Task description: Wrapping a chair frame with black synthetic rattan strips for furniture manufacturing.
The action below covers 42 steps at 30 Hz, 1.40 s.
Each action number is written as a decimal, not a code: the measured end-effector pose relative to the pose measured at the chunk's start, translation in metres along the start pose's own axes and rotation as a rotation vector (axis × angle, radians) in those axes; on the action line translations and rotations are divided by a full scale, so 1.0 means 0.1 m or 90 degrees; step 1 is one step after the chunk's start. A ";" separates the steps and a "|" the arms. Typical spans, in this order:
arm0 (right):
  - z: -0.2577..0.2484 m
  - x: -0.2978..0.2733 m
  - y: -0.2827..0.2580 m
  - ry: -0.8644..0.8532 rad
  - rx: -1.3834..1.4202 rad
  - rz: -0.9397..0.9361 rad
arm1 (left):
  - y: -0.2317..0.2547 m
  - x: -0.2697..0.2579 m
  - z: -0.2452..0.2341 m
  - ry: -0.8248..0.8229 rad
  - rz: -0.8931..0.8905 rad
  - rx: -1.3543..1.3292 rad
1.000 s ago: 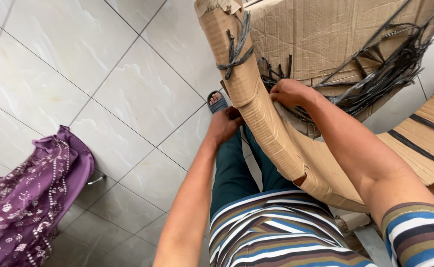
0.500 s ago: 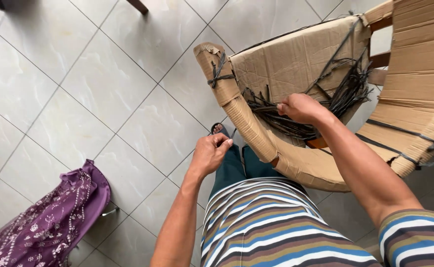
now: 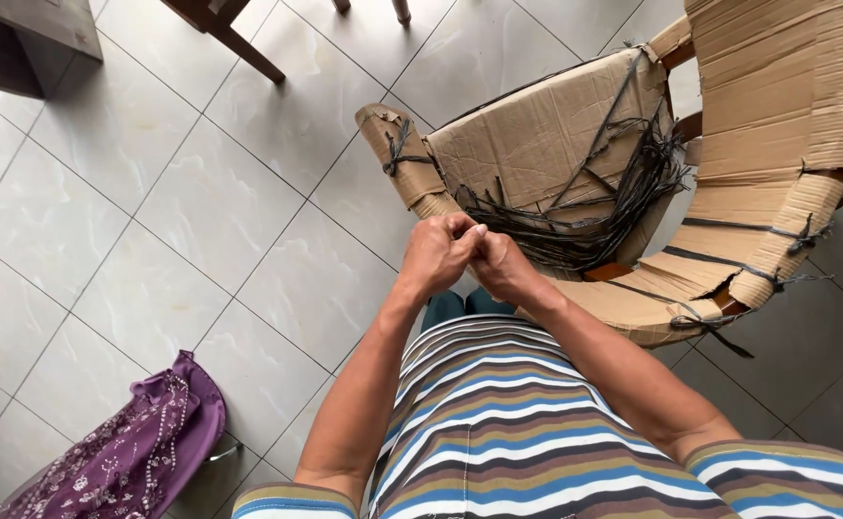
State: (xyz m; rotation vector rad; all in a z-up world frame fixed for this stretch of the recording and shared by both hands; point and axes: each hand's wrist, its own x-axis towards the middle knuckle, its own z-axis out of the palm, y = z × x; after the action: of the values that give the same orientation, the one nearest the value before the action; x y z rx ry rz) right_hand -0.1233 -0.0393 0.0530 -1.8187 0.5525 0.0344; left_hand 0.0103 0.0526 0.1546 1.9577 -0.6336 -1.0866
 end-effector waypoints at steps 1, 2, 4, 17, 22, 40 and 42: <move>-0.04 0.00 -0.18 0.004 0.000 -0.001 | -0.01 0.02 0.02 -0.002 0.003 0.002; -0.08 0.00 -0.35 0.038 0.050 -0.007 | -0.02 0.05 0.03 0.002 -0.008 -0.004; -0.17 0.01 -0.61 0.079 0.098 -0.014 | -0.09 0.10 0.03 0.004 -0.014 -0.009; -0.22 0.02 -0.52 0.154 0.107 0.061 | -1.17 0.21 0.51 0.184 0.133 0.003; -0.24 -0.10 -0.53 0.228 0.149 0.117 | -1.19 0.27 0.59 0.249 -0.027 -0.126; -0.49 0.08 -0.56 0.036 -0.131 -0.057 | -1.05 0.18 0.63 0.167 0.093 -0.076; -0.53 0.02 -0.56 -0.016 -0.146 -0.070 | -0.91 0.17 0.61 0.192 0.050 -0.091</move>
State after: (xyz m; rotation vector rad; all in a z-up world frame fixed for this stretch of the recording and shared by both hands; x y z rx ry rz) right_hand -0.1136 -0.0769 0.1199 -2.0665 0.4431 0.0472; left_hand -0.0291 0.0668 0.0523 1.9046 -0.4515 -0.7466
